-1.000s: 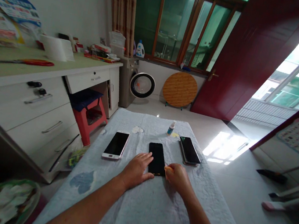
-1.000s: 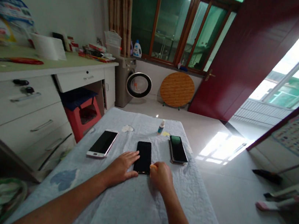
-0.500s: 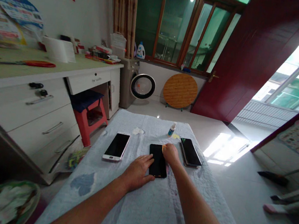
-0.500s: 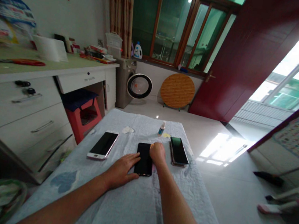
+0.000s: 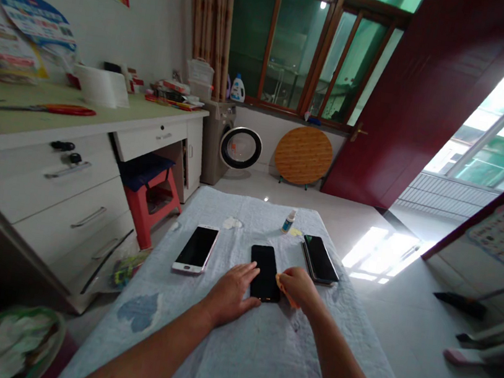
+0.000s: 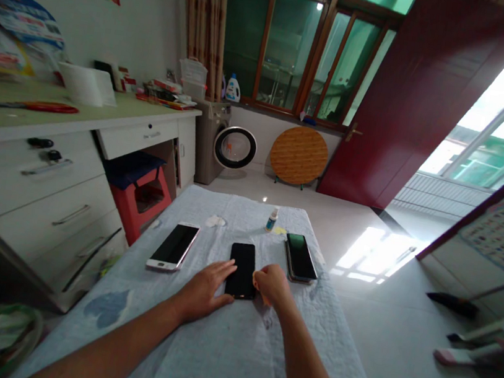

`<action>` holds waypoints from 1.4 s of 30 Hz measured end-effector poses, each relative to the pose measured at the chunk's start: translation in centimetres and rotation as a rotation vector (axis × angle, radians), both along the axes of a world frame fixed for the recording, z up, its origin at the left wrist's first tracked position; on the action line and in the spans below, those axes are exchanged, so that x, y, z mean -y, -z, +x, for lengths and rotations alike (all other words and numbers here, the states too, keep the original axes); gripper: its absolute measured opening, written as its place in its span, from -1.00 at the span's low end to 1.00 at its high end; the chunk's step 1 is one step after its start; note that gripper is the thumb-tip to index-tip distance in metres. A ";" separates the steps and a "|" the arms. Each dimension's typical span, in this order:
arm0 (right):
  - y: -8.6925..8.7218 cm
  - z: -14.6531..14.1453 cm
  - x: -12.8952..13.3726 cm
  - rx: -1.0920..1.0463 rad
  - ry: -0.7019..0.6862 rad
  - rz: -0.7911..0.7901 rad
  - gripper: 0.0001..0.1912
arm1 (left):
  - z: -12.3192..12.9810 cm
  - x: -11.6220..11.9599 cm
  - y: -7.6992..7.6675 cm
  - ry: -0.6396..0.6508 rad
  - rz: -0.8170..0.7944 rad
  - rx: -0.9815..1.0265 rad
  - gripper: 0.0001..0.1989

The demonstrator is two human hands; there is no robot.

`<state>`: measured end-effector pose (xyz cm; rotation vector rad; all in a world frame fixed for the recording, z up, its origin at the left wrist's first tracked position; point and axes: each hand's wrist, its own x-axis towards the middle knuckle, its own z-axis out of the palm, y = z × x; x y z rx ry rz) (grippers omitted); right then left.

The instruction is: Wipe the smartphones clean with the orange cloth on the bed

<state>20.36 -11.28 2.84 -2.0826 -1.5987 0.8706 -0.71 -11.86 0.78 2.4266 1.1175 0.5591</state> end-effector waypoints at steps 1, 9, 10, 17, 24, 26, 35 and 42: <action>0.0 0.0 0.3 -0.043 0.017 0.003 -0.78 | 0.0 0.0 0.1 0.002 0.005 0.004 -0.33; -0.3 -0.8 1.9 -0.329 0.044 0.008 -0.79 | 0.1 0.1 -0.1 -0.019 -0.008 0.009 -0.23; -0.2 -0.8 2.0 -0.375 0.046 0.019 -0.78 | 0.2 0.1 -0.2 -0.024 -0.004 0.005 -0.25; 0.2 -1.1 2.1 -0.612 0.009 0.100 -0.67 | 0.1 0.1 0.0 -0.039 0.049 0.025 -0.27; 0.4 -1.4 2.2 -0.619 -0.047 0.133 -0.63 | -0.2 0.2 -0.3 -0.058 0.109 0.034 -0.29; 0.4 -1.5 2.3 -0.621 -0.058 0.143 -0.63 | -0.2 0.2 -0.3 -0.059 0.115 0.032 -0.29; -0.3 -1.9 2.7 -0.610 -0.072 0.151 -0.58 | 0.0 0.6 -1.3 -0.035 0.164 0.031 -0.30; 0.0 -2.0 2.7 -0.653 -0.044 0.142 -0.60 | -0.4 0.5 -1.4 -0.050 0.095 0.118 -0.26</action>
